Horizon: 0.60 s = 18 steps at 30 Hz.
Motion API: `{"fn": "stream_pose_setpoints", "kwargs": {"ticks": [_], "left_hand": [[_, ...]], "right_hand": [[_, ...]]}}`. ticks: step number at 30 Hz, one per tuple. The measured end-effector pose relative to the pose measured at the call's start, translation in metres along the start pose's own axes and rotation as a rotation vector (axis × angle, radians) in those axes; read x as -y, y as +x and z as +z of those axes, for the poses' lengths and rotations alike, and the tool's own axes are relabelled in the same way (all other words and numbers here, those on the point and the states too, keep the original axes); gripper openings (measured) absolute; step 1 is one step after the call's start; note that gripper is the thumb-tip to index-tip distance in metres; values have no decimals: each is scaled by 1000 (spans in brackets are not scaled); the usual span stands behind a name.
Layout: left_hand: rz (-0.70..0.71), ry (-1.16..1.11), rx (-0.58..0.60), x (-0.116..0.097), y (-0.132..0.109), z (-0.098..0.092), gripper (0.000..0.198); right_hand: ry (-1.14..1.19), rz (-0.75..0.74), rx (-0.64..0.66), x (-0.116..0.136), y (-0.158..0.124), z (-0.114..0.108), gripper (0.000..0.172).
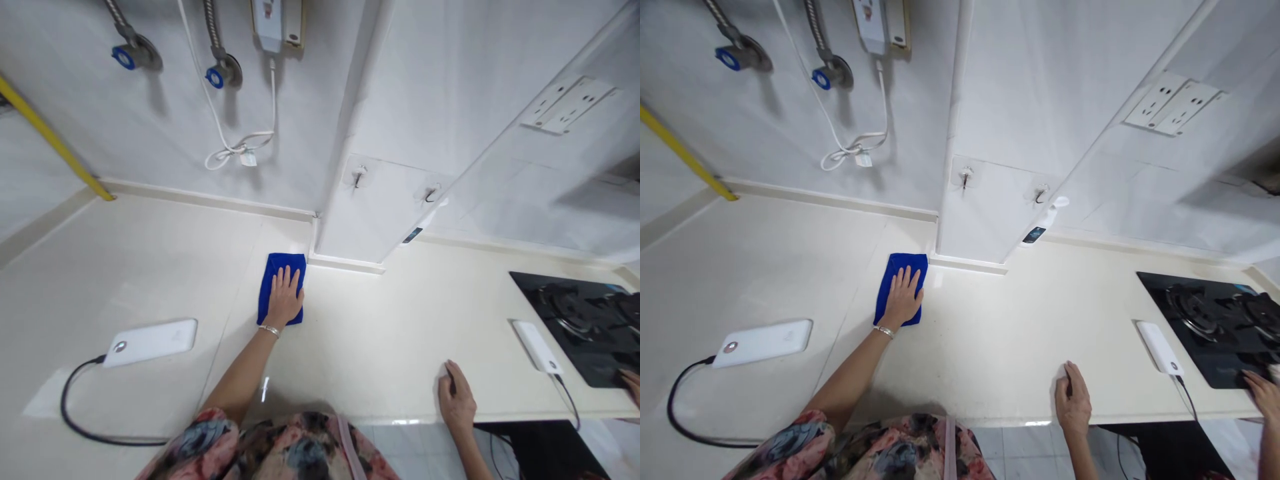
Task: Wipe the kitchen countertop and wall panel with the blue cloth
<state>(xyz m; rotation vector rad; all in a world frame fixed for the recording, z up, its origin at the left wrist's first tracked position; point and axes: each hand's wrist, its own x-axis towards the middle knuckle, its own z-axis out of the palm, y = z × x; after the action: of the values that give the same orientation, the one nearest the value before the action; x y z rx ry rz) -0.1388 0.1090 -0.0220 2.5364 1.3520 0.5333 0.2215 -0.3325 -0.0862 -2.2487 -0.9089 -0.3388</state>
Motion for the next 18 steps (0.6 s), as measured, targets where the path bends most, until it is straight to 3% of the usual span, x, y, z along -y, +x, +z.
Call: {"fn": "stream_pose_setpoints", "kwargs": {"ticks": [18], "left_hand": [[-4,-90,27,12,109,15,58]], "right_hand": [[-88,118,70,10,-3,-10,67]]}}
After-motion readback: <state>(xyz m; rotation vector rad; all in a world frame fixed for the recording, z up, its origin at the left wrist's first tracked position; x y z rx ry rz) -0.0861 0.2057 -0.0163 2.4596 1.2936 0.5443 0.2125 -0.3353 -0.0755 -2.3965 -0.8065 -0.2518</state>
